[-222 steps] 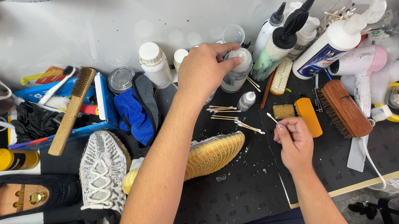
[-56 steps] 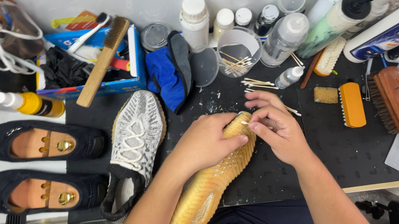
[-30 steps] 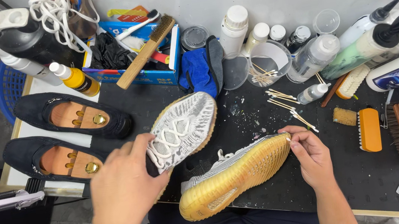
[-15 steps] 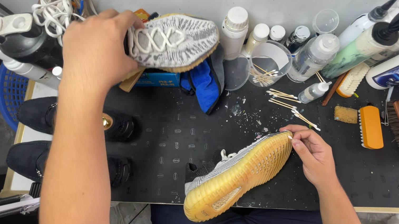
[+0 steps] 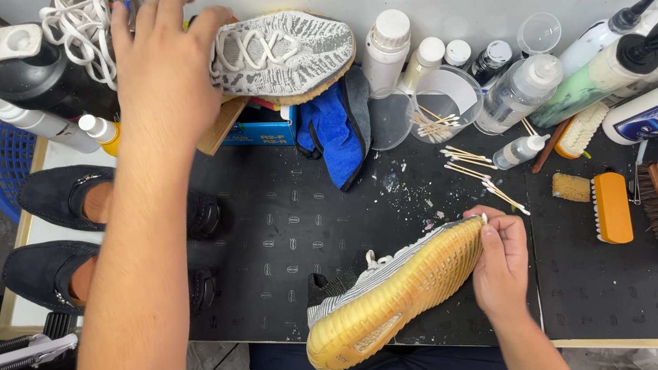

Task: The person cleans the sole of a sneaker using a cotton swab dipped in a liquid from a small bottle. They meticulously scrub the textured grooves of the yellow sole, then rotate the shoe to clean the heel area before placing it on the table.

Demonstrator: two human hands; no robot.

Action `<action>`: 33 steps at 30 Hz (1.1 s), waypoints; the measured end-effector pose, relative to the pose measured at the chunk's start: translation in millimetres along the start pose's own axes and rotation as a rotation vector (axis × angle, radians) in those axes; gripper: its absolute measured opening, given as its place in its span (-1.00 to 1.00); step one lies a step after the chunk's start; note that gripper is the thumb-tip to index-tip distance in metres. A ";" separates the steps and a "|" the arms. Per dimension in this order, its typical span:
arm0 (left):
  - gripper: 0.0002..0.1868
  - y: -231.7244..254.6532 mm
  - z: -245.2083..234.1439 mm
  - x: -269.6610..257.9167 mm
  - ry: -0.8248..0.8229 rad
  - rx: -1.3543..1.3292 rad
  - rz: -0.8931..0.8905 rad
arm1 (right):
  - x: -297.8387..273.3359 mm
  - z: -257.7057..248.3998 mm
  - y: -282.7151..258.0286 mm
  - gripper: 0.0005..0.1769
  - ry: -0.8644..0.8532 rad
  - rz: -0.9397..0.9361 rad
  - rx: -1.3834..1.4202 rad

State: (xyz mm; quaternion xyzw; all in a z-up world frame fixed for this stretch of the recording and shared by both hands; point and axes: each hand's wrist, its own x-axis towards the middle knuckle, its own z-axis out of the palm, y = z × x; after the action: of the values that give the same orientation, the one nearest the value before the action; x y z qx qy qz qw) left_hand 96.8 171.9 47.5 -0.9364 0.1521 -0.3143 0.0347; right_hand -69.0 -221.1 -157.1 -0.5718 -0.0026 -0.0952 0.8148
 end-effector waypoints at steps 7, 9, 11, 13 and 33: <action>-0.38 102.3 -98.1 -92.7 -0.422 -0.697 -0.237 | -4.9 27.7 14.8 -0.96 0.158 -0.063 -0.018; -0.21 121.9 -100.5 -114.2 -0.536 -0.700 -0.247 | 0.7 35.6 18.2 -0.94 0.207 -0.037 0.047; -0.09 130.7 -86.0 -128.9 -0.469 -0.660 -0.224 | 9.8 43.3 19.7 -0.92 0.226 0.010 0.121; -0.14 137.5 -70.1 -139.6 -0.380 -0.540 -0.272 | 14.4 49.1 18.3 -0.90 0.233 0.042 0.179; 0.09 220.4 -6.4 -70.6 -0.238 -0.561 -0.032 | 39.8 33.9 -26.6 -0.94 0.051 0.137 0.157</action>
State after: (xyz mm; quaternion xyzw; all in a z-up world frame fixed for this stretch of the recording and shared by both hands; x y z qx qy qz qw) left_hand -18.4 -16.0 -23.6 -0.9419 0.2129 -0.1487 -0.2128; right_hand -30.6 -204.2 -116.2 -0.5024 0.0498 -0.0531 0.8615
